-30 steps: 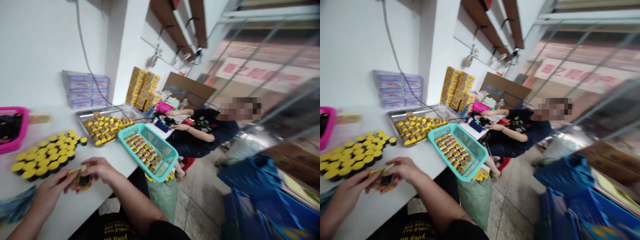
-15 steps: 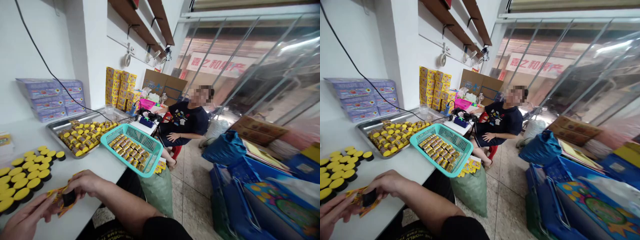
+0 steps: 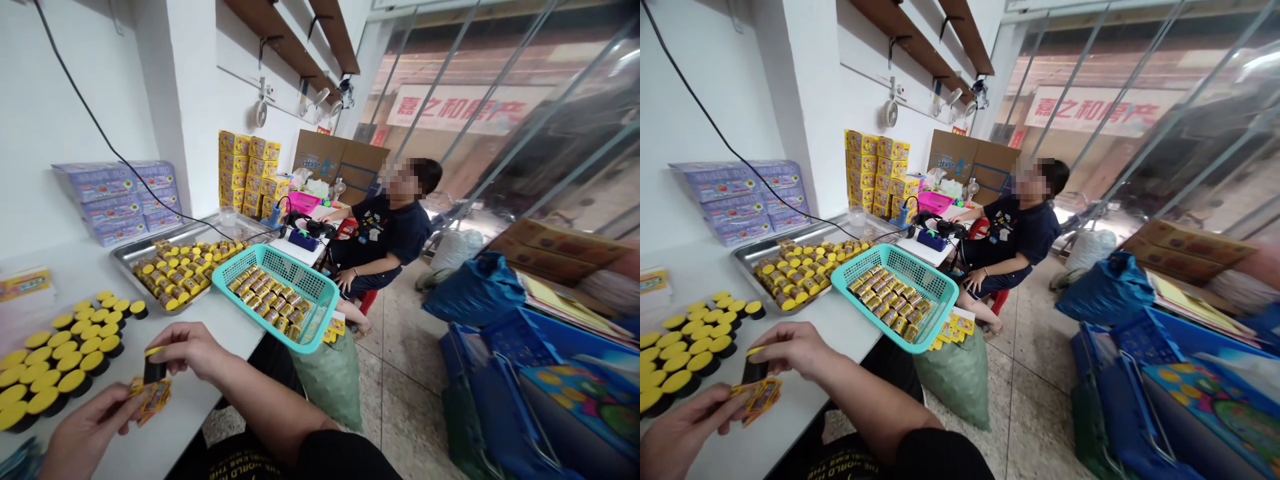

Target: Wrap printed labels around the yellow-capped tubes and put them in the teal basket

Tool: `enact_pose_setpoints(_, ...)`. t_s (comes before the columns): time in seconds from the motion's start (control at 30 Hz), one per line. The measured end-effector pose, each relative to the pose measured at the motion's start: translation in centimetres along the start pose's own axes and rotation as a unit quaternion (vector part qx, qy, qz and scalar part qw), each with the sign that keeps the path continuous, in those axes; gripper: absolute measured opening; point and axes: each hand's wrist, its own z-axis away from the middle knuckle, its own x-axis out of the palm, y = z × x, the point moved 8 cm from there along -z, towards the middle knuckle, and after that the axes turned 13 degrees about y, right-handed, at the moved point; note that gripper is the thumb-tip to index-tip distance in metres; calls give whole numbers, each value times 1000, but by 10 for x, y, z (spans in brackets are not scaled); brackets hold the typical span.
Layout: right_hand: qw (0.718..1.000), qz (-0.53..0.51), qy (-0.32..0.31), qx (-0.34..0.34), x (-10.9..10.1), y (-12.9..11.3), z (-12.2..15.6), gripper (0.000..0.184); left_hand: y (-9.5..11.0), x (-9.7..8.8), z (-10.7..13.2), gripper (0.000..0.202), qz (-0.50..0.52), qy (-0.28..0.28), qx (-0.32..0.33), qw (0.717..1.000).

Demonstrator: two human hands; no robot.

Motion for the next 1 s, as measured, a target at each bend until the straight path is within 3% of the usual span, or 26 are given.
enact_pose_setpoints(0.1, 999, 14, -26, -16, 7, -3, 6, 37, 11, 6, 5, 51, 13, -39, 2, 999)
enact_pose_setpoints(0.5, 999, 20, 30, 38, -2, 16, -3, 37, 25, -1, 11, 48, 82, -1, 6, 997)
enact_pose_setpoints(0.67, 999, 12, 29, 5, 0, 14, -3, 37, 23, -2, 10, 50, 89, -4, -15, 996)
enact_pose_setpoints(0.83, 999, 6, 36, 8, -5, 16, -8, 35, 18, 3, 5, 50, 84, -10, 4, 996)
enact_pose_setpoints(1.0, 998, -12, 55, -2, -12, 17, -4, 28, 32, -2, 15, 45, 100, 7, -14, 995)
